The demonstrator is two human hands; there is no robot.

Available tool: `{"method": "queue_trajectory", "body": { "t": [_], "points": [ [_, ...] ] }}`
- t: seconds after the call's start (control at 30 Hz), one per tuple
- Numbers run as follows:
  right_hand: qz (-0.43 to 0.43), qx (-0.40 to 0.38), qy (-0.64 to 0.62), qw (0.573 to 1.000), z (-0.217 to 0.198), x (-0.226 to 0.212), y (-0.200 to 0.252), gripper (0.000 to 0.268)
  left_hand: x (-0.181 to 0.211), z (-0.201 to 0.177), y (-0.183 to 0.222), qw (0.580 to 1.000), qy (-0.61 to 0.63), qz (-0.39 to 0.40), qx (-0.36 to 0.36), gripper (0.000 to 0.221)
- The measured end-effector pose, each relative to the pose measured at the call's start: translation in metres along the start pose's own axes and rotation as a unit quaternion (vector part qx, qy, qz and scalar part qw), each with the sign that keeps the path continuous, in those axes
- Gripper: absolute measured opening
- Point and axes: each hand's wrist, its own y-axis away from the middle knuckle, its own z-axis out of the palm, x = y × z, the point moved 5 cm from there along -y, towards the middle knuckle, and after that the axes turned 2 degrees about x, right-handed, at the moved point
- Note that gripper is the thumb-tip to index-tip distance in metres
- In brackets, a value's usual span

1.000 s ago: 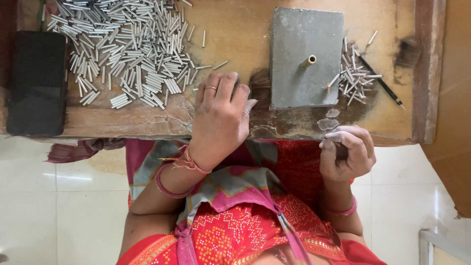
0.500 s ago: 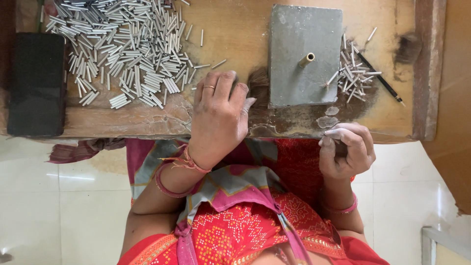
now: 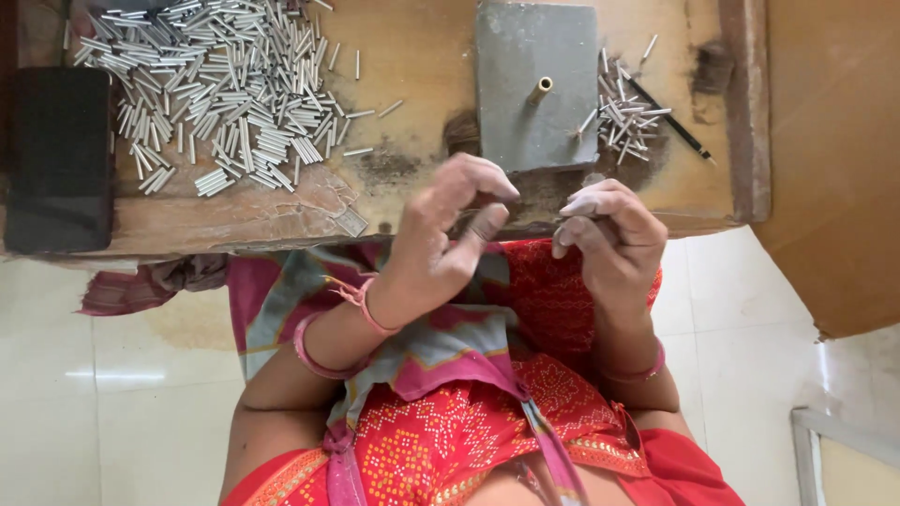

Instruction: Wrapping small metal tubes individually in thin white paper strips.

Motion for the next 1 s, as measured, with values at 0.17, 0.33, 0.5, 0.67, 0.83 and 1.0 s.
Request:
{"method": "queue_trajectory", "body": {
  "t": [0.17,0.33,0.5,0.67,0.83,1.0],
  "points": [
    [-0.108,0.003,0.114,0.988,0.015,-0.018,0.007,0.012,0.003,0.028,0.004,0.988,0.123,-0.069,-0.066,0.007],
    [-0.163,0.013,0.221,0.962,0.024,-0.017,0.012,0.017,-0.015,0.042,0.012,0.978,0.171,-0.117,-0.027,0.005],
    [-0.183,-0.012,0.264,0.947,0.039,-0.028,0.007,0.020,-0.022,0.035,0.013,0.973,0.182,-0.137,0.025,0.010],
    [-0.191,-0.019,0.314,0.930,0.042,-0.029,-0.001,0.019,-0.019,0.015,-0.002,0.998,0.039,-0.045,0.001,0.008],
    [-0.162,-0.038,0.251,0.954,0.036,-0.007,-0.010,0.015,-0.021,-0.036,-0.040,0.951,-0.298,0.069,0.054,0.016],
    [-0.125,-0.033,0.214,0.968,0.033,-0.004,-0.012,0.014,-0.062,-0.058,-0.045,0.811,-0.580,0.042,0.070,0.019]
  ]
}}
